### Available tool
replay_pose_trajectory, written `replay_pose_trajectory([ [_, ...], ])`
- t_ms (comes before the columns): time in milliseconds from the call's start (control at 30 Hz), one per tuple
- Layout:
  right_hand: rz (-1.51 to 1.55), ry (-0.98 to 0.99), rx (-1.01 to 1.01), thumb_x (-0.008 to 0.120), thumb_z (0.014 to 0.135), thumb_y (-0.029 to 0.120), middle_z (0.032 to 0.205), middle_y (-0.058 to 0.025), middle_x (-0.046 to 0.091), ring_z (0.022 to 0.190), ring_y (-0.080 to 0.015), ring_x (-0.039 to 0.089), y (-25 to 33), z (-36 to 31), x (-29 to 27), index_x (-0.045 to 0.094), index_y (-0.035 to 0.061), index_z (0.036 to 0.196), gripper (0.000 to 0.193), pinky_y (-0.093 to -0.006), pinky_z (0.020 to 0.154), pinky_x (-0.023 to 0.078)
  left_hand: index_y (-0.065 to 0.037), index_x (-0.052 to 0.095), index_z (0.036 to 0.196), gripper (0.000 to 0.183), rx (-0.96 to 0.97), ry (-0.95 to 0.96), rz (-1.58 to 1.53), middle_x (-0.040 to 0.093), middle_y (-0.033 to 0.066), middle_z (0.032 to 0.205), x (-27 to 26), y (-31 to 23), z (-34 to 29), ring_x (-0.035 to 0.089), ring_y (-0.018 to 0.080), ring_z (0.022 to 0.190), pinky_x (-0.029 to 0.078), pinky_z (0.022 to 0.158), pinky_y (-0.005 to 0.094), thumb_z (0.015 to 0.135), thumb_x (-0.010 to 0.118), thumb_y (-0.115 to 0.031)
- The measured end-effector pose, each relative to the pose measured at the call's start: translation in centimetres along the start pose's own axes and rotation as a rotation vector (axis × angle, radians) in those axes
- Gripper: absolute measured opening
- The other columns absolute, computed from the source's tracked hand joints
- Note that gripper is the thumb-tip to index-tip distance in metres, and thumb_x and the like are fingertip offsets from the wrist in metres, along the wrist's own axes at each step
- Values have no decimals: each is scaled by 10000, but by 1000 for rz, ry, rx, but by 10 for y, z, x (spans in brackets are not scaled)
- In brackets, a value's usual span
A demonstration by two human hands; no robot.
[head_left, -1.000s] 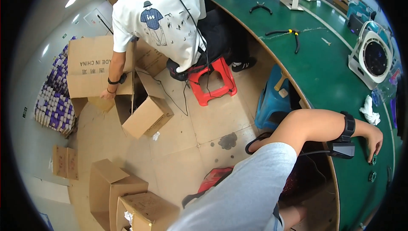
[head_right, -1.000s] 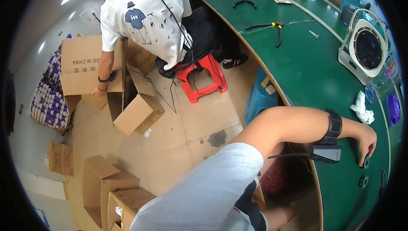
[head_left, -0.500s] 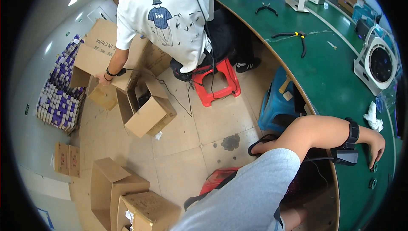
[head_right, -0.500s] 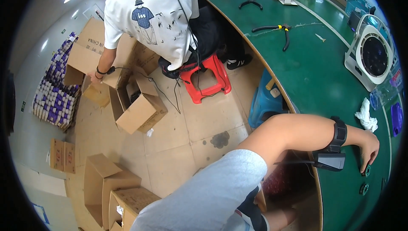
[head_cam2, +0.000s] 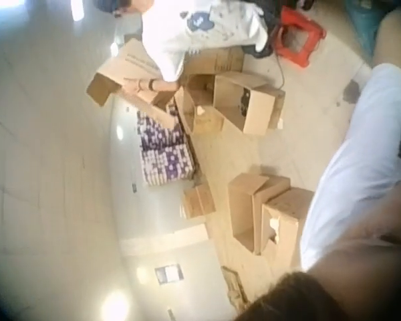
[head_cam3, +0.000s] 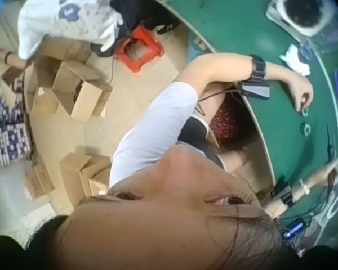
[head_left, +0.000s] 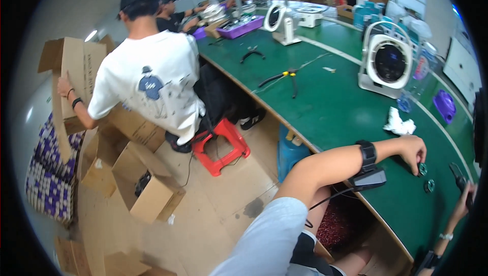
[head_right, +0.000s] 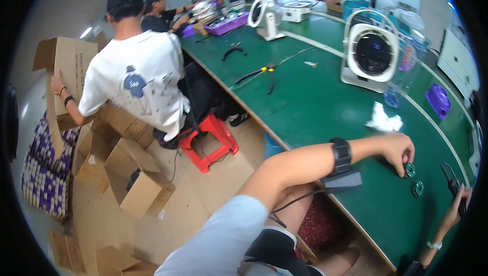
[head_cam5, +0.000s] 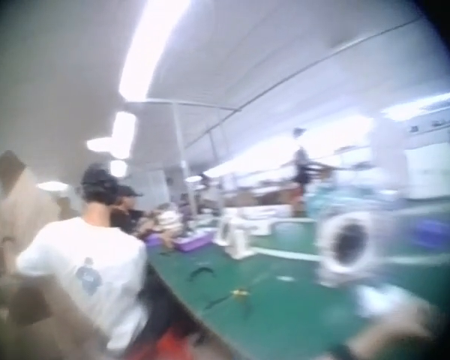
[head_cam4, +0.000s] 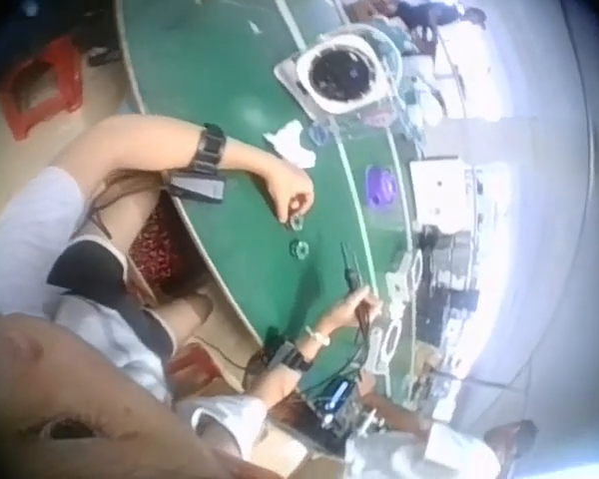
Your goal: Soldering wires onto a small circular PCB at a factory workbench.
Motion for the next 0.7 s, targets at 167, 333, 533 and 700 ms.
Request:
replay_pose_trajectory([
  [167,149,-99,88,544,899,40,709,18,326,676,-81,318,37,-3,13,382,49,709,250,-208,682,323,-91,677,851,451,-51,66,17,663,38,803,0,-3,0,638,182,771,494,663,308,505,825,-339],
  [333,278,-105,142,540,867,-7,698,19,293,665,-81,286,69,1,24,340,57,706,264,-214,658,304,-85,662,877,437,-84,109,8,621,-14,764,-7,-10,-7,554,125,711,447,632,262,542,807,-326],
  [533,251,-114,120,537,854,-5,678,13,281,636,-83,278,86,4,23,305,55,677,298,-224,592,279,-89,658,873,415,-120,121,21,602,-22,767,-8,-18,-5,512,115,714,424,636,254,548,801,-305],
  [700,287,-114,121,528,855,-9,675,10,276,633,-84,272,88,4,27,304,53,679,292,-223,591,278,-86,657,873,414,-116,110,3,602,-22,771,-9,-15,-7,511,113,717,421,623,257,551,799,-303],
])
Point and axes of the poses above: each hand's wrist, its own z-axis towards the middle knuckle, its own x-axis out of the palm, y = z × x, the point moved 2 cm from there along z, towards the middle knuckle
